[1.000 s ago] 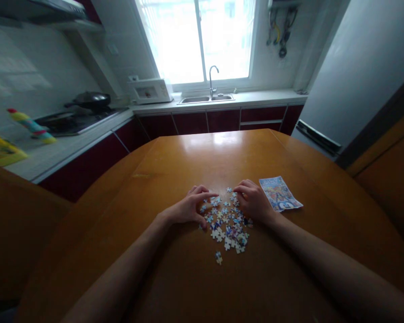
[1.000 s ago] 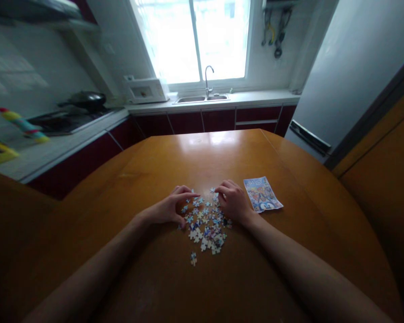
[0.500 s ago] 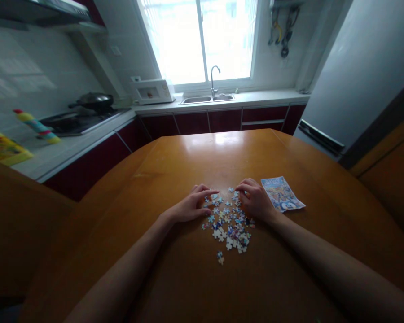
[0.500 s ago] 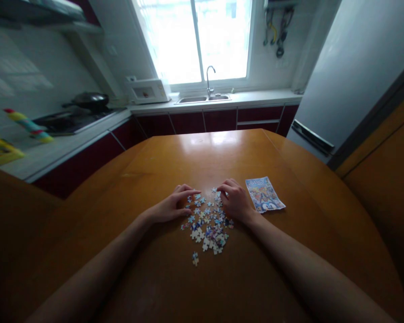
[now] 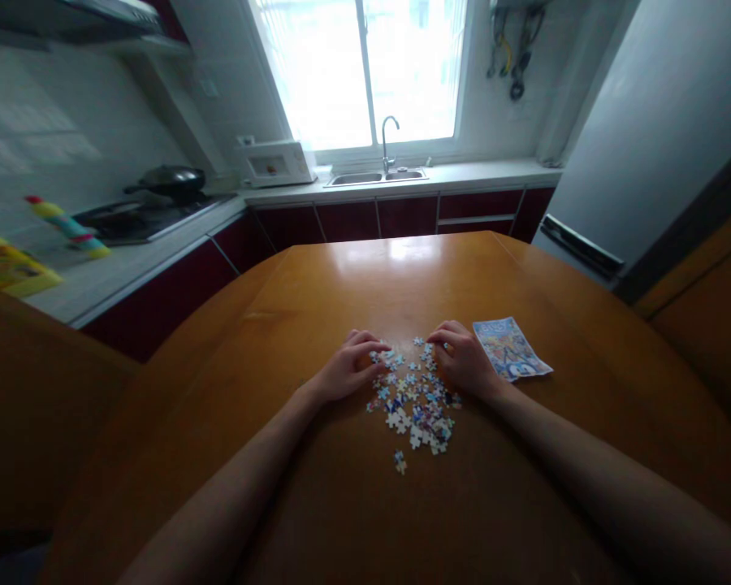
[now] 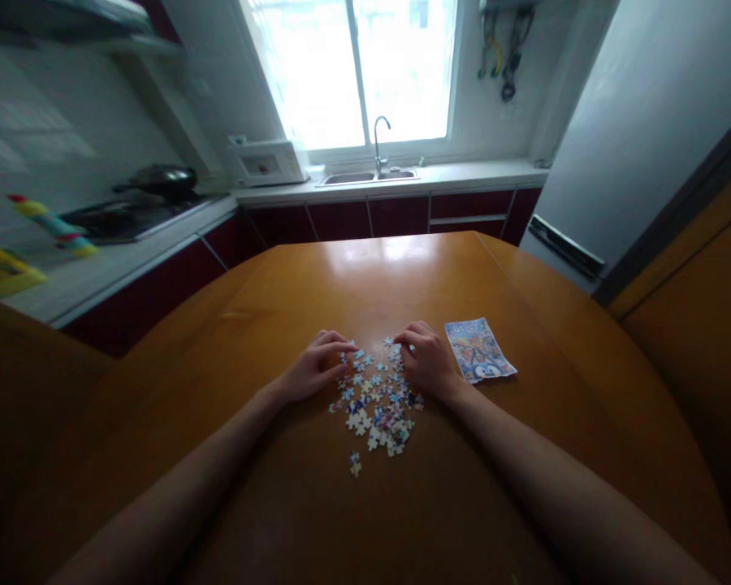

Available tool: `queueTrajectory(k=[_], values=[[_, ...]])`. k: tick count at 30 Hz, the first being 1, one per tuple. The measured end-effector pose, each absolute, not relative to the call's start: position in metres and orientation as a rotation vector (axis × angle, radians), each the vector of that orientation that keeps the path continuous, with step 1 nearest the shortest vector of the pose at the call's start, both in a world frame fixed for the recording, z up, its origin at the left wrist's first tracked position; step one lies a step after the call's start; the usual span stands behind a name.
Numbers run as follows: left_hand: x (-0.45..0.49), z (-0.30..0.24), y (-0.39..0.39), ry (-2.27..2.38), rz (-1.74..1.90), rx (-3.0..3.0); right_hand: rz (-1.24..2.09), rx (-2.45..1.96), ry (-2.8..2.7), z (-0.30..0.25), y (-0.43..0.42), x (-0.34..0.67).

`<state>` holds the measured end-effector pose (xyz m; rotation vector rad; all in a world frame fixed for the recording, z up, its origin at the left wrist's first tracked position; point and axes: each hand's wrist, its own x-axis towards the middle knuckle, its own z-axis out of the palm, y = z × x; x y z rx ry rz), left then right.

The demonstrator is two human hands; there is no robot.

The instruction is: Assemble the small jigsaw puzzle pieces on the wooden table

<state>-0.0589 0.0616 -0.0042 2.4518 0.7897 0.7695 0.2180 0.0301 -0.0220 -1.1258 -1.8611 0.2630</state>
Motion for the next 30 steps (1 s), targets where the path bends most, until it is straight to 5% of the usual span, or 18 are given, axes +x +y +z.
queueTrajectory(k=[20, 30], values=[[-0.057, 0.006, -0.005, 0.683, 0.494, 2.808, 0.583, -1.191, -1.789, 0.031, -0.090, 0.193], [-0.073, 0.005, -0.013, 0.562, 0.626, 2.813, 0.428, -1.206, -1.778, 0.015, -0.087, 0.189]])
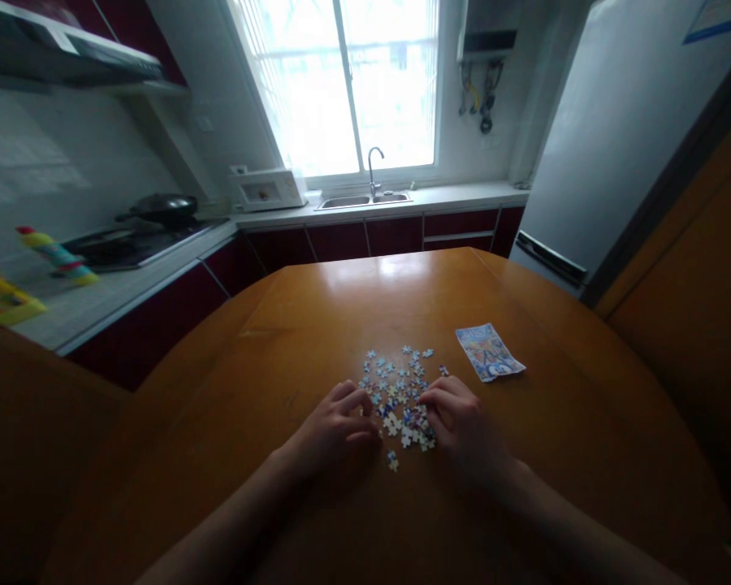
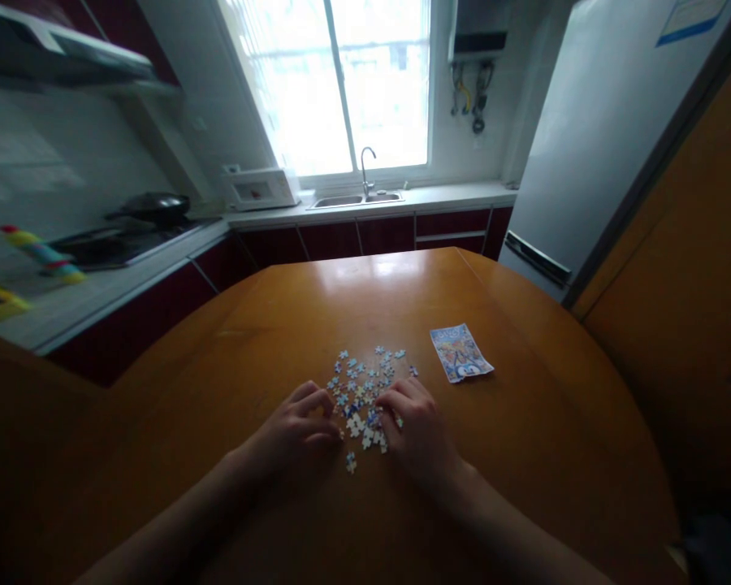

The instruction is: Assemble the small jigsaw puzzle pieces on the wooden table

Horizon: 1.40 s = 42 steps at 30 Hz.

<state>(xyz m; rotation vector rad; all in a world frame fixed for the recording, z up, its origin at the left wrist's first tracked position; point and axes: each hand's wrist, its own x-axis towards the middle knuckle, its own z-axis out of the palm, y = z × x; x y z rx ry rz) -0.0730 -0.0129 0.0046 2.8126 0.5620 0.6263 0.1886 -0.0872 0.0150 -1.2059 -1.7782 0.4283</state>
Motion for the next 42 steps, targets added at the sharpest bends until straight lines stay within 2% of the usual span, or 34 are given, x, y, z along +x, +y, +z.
queueTrajectory(k=[4, 10, 19, 25, 32, 42], values=[[-0.072, 0.008, -0.020, 0.496, 0.537, 2.824, 0.422, -1.239, -1.854, 0.002, -0.087, 0.190], [-0.054, -0.003, -0.026, 0.823, 0.607, 2.877, 0.368, -1.240, -2.088, -0.001, -0.095, 0.184], [-0.054, -0.004, -0.024, 0.804, 0.615, 2.821, 0.217, -1.226, -2.271, -0.011, -0.096, 0.179], [-0.061, -0.003, -0.018, 0.791, 0.782, 2.749, 0.276, -1.131, -2.250, 0.000, -0.100, 0.181], [-0.070, 0.007, -0.012, 0.665, 0.620, 2.769, 0.341, -1.123, -2.262, -0.004, -0.103, 0.181], [-0.055, -0.002, -0.028, 0.768, 0.537, 2.876, 0.312, -1.314, -2.071, -0.007, -0.095, 0.187]])
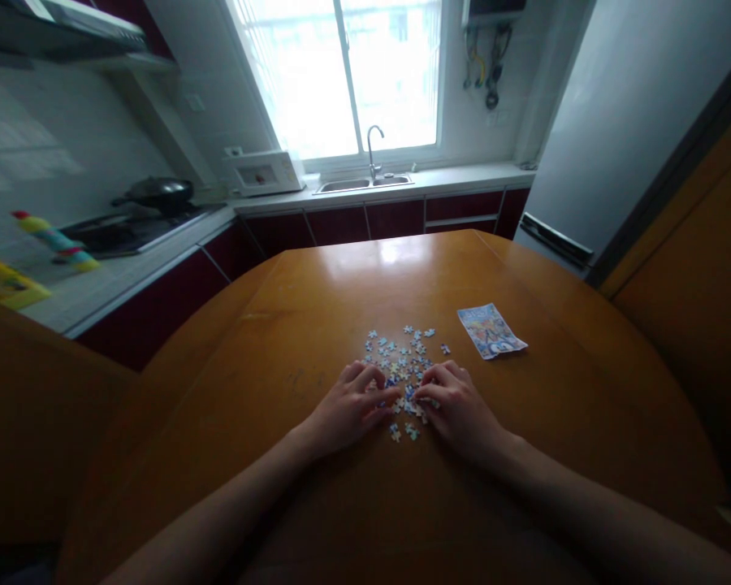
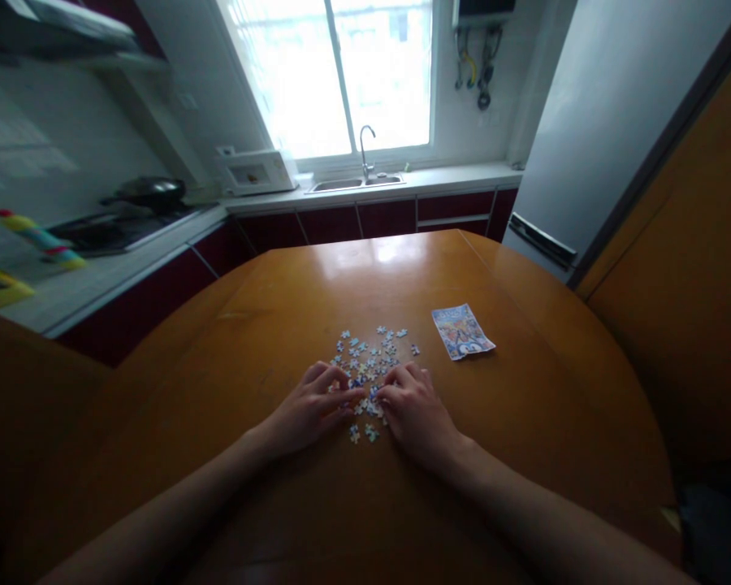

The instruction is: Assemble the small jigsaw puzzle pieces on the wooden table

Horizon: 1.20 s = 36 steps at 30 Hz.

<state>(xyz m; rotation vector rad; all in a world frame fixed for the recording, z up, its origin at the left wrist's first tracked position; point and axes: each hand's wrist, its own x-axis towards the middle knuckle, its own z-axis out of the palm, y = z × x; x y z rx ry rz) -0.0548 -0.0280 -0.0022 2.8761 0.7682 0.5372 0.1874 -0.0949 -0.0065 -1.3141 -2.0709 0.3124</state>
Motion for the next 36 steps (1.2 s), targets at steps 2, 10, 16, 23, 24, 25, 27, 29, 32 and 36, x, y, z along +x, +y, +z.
queueTrajectory(k=[2, 10, 16, 23, 24, 25, 27, 29, 32, 36], values=[[-0.052, -0.004, -0.032, 0.803, 0.535, 2.882, 0.298, -1.322, -2.100, -0.006, -0.097, 0.188], [-0.049, -0.007, -0.036, 0.826, 0.558, 2.837, 0.231, -1.364, -2.210, -0.003, -0.105, 0.186], [-0.047, -0.005, -0.038, 0.803, 0.700, 2.747, 0.258, -1.348, -2.176, 0.000, -0.105, 0.184], [-0.050, -0.005, -0.033, 0.743, 0.871, 2.772, 0.377, -1.249, -2.246, 0.003, -0.113, 0.184], [-0.050, -0.004, -0.033, 0.733, 0.869, 2.786, 0.381, -1.254, -2.243, 0.002, -0.114, 0.184], [-0.050, -0.003, -0.032, 0.723, 0.849, 2.798, 0.383, -1.266, -2.228, 0.001, -0.114, 0.183], [-0.050, 0.000, -0.033, 0.697, 0.761, 2.819, 0.387, -1.299, -2.187, -0.001, -0.113, 0.182], [-0.050, 0.005, -0.035, 0.684, 0.671, 2.825, 0.384, -1.341, -2.137, -0.001, -0.110, 0.182], [-0.049, 0.008, -0.039, 0.668, 0.564, 2.846, 0.336, -1.376, -2.116, 0.001, -0.107, 0.184], [-0.049, 0.005, -0.040, 0.590, 0.382, 2.952, 0.280, -1.364, -2.218, 0.001, -0.104, 0.186]])
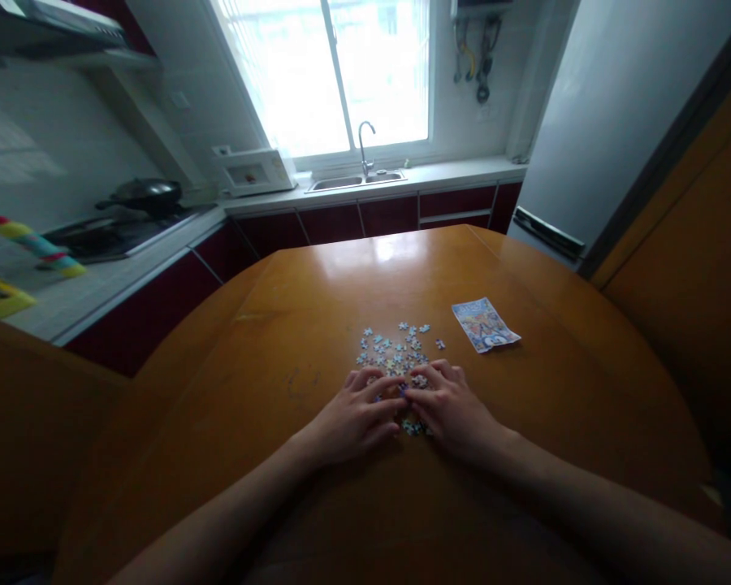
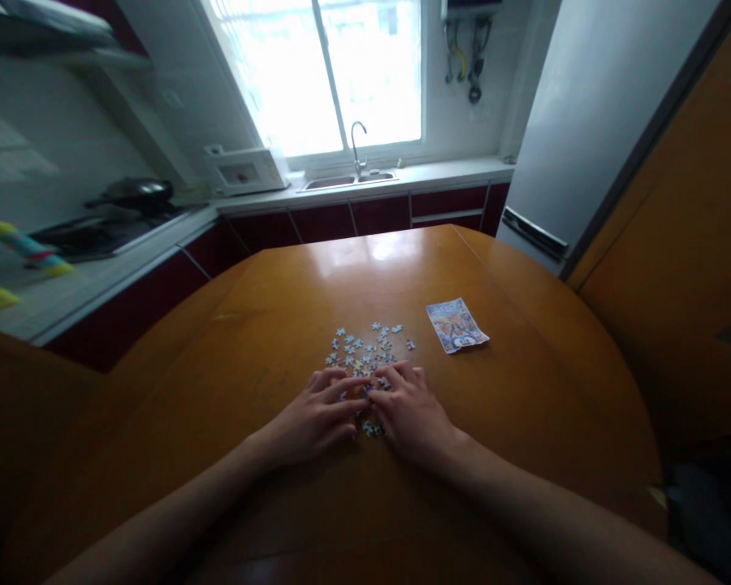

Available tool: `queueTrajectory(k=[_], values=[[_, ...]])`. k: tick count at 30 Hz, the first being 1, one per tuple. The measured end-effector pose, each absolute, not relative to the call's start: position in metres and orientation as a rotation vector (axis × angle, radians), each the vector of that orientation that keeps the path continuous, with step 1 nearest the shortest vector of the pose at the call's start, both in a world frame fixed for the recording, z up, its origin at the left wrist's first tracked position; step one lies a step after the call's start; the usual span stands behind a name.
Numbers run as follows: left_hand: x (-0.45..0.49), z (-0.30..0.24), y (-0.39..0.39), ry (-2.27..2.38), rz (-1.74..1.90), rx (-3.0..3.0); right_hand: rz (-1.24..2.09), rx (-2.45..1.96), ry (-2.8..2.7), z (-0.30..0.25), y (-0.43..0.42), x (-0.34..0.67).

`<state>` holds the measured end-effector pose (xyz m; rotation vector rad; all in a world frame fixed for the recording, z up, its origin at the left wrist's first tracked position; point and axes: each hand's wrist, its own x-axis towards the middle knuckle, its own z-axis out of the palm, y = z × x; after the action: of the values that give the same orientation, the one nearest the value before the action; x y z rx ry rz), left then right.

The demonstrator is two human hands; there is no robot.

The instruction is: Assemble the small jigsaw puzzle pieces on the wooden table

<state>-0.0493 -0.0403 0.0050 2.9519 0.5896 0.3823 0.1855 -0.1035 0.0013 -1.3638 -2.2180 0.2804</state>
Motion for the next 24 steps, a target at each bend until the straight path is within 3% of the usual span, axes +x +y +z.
queueTrajectory(k=[7, 24], values=[[-0.0519, 0.0013, -0.0373, 0.568, 0.322, 2.980, 0.234, -1.574, -2.105, -0.0027, -0.1005, 0.1874], [-0.0482, 0.0020, -0.0393, 0.756, 0.364, 2.871, 0.283, -1.542, -2.146, -0.0032, -0.1016, 0.1895]])
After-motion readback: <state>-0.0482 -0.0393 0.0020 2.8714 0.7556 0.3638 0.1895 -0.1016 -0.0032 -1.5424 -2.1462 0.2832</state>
